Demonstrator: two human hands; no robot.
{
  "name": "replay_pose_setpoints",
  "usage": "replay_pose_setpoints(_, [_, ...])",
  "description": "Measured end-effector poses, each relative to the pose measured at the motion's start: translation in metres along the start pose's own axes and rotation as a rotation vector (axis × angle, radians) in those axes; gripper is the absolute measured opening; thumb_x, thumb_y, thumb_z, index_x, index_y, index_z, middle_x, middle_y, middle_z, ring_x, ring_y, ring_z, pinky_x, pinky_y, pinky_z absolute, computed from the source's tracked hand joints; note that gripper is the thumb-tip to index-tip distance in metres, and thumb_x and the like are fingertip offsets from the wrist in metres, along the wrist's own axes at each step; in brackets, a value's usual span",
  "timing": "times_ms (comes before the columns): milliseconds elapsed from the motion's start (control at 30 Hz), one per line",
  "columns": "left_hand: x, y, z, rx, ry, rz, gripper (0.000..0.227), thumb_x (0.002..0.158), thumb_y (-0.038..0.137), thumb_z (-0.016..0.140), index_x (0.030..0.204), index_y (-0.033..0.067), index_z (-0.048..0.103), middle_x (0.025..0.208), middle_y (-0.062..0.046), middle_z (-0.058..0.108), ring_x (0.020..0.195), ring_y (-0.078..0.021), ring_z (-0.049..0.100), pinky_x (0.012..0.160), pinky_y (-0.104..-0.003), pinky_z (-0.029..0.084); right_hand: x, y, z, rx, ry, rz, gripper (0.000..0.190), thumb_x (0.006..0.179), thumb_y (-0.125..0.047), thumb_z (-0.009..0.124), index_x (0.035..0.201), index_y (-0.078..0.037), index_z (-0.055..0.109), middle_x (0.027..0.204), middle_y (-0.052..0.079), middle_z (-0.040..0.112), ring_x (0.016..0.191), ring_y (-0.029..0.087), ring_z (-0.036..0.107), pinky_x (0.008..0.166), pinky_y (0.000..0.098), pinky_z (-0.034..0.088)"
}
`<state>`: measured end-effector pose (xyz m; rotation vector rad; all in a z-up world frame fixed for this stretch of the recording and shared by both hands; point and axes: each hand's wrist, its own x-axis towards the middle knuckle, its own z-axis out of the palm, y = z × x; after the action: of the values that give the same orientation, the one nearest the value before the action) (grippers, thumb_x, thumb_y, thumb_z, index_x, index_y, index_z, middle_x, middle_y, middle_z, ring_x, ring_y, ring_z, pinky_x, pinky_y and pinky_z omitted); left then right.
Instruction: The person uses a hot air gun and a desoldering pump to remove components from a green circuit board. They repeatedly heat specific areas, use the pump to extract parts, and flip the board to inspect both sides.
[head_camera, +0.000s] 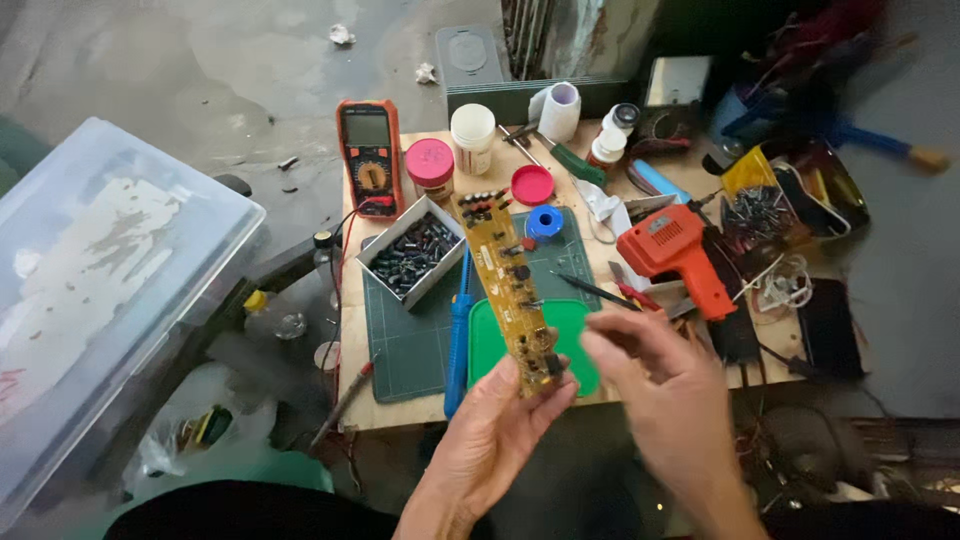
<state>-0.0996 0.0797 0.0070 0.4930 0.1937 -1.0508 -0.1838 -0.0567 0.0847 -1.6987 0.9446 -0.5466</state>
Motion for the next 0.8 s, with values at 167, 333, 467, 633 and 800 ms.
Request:
replay_pose_setpoints(167, [-0.011,0.000,0.017,0.100,-0.177,0.026,0.068,0.095,0.033,0.075,0.152,-0.0014,0.062,0.151,-0.015,0.070,0.136,-0.0223,0.066,0.120,-0.042,0.054,-0.009,0.009,0.006,-0.024,-0.093,-0.018,0.024,0.093,-0.016,0.084,0.115,-0.008,0.088,0.105,0.001,0.086,0.094,0.012,0.077,0.089,0.0259,0.063])
replay_pose_setpoints(333, [-0.011,-0.007,0.012,0.126,-0.254,0.057,0.069,0.095,0.029,0.081,0.151,-0.0057,0.061,0.155,-0.020,0.067,0.143,-0.0310,0.064,0.125,-0.045,0.051,-0.011,0.011,0.003,-0.082,-0.094,-0.109,0.023,0.092,-0.012,0.086,0.115,-0.008,0.087,0.103,0.001,0.086,0.091,0.010,0.077,0.088,0.0242,0.062])
replay_pose_setpoints(467, [-0.004,-0.016,0.001,0.215,-0.283,0.119,0.064,0.098,0.030,0.080,0.151,-0.0016,0.062,0.149,-0.013,0.070,0.136,-0.0221,0.066,0.122,-0.043,0.053,-0.012,0.011,0.001,-0.227,-0.072,-0.184,0.019,0.093,-0.018,0.083,0.110,-0.012,0.089,0.102,-0.001,0.086,0.090,0.009,0.079,0.087,0.0249,0.061])
replay_pose_setpoints(633, [-0.005,-0.012,0.005,0.277,-0.220,0.101,0.070,0.097,0.032,0.079,0.155,-0.0018,0.060,0.153,-0.014,0.068,0.139,-0.0240,0.064,0.123,-0.045,0.050,-0.016,0.003,0.002,-0.296,-0.093,-0.094,0.023,0.097,-0.023,0.080,0.116,-0.017,0.090,0.113,-0.004,0.086,0.099,0.013,0.079,0.091,0.0334,0.062])
replay_pose_setpoints(800, [0.000,-0.017,-0.001,0.325,-0.227,0.182,0.070,0.096,0.033,0.082,0.155,-0.0010,0.062,0.151,-0.014,0.071,0.138,-0.0222,0.065,0.124,-0.039,0.048,-0.015,0.017,0.009,-0.426,0.010,-0.457,0.017,0.097,-0.015,0.078,0.112,-0.014,0.084,0.108,-0.002,0.084,0.094,0.011,0.079,0.091,0.0281,0.057])
